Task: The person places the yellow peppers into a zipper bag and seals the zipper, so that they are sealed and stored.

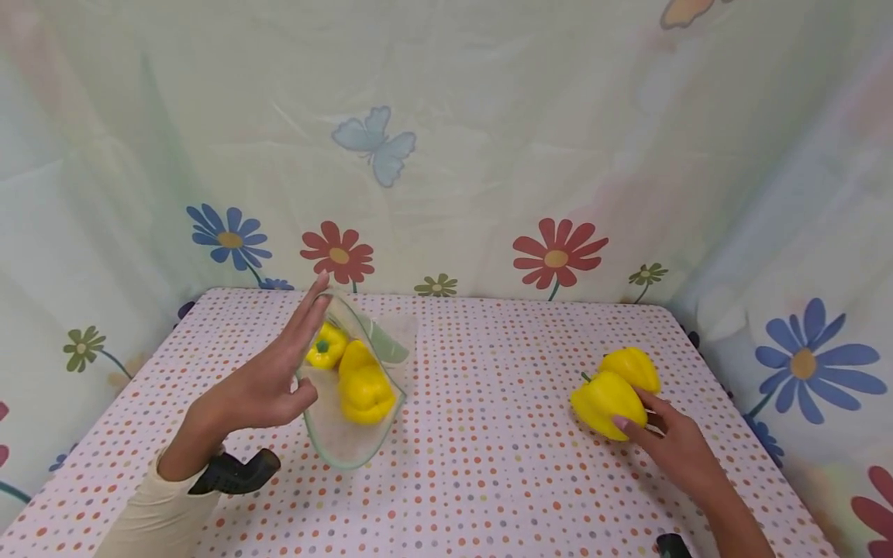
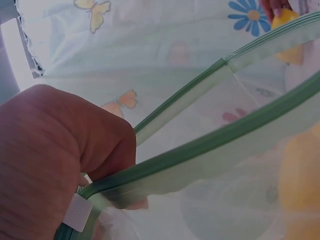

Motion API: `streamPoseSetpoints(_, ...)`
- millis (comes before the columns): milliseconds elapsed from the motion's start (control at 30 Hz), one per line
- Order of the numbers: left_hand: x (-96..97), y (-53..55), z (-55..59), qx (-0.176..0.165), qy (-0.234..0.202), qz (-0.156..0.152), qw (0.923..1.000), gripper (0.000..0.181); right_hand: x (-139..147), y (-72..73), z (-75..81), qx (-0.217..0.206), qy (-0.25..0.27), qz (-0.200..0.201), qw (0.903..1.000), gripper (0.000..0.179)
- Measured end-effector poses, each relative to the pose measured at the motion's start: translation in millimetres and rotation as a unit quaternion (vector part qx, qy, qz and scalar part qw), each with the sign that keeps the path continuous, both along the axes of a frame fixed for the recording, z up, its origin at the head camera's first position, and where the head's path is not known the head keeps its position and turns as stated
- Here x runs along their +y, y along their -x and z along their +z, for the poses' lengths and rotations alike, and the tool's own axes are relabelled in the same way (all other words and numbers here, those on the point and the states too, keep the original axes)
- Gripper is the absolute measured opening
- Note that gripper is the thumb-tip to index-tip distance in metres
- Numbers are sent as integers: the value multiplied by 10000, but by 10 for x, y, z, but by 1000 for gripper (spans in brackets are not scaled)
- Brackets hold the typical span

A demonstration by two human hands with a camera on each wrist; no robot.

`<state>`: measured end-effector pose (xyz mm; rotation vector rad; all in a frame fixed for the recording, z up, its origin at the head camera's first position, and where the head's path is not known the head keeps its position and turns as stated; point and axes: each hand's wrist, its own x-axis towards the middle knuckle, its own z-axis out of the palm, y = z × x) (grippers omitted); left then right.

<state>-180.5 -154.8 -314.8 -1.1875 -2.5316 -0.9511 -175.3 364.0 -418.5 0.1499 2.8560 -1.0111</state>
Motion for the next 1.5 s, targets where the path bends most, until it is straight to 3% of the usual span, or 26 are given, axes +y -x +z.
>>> streamPoseSetpoints(533, 30, 6, -18, 151, 59, 8, 9999, 106, -295, -15, 207, 792, 419, 364, 9953, 84)
streamPoseSetpoints(833, 17, -18, -12, 24, 49, 115, 9999, 108, -601, 0, 341, 1541, 826, 1054, 9789, 69)
streamPoseSetpoints(1267, 28, -5, -16, 139, -1, -61, 9999, 106, -1061, 30, 519, 1616, 1370, 1594, 9642, 70)
streamPoseSetpoints(1500, 24, -14, -20, 121, -26, -58, 9999, 103, -1316, 52, 513, 1985, 1362, 1836, 9531, 69)
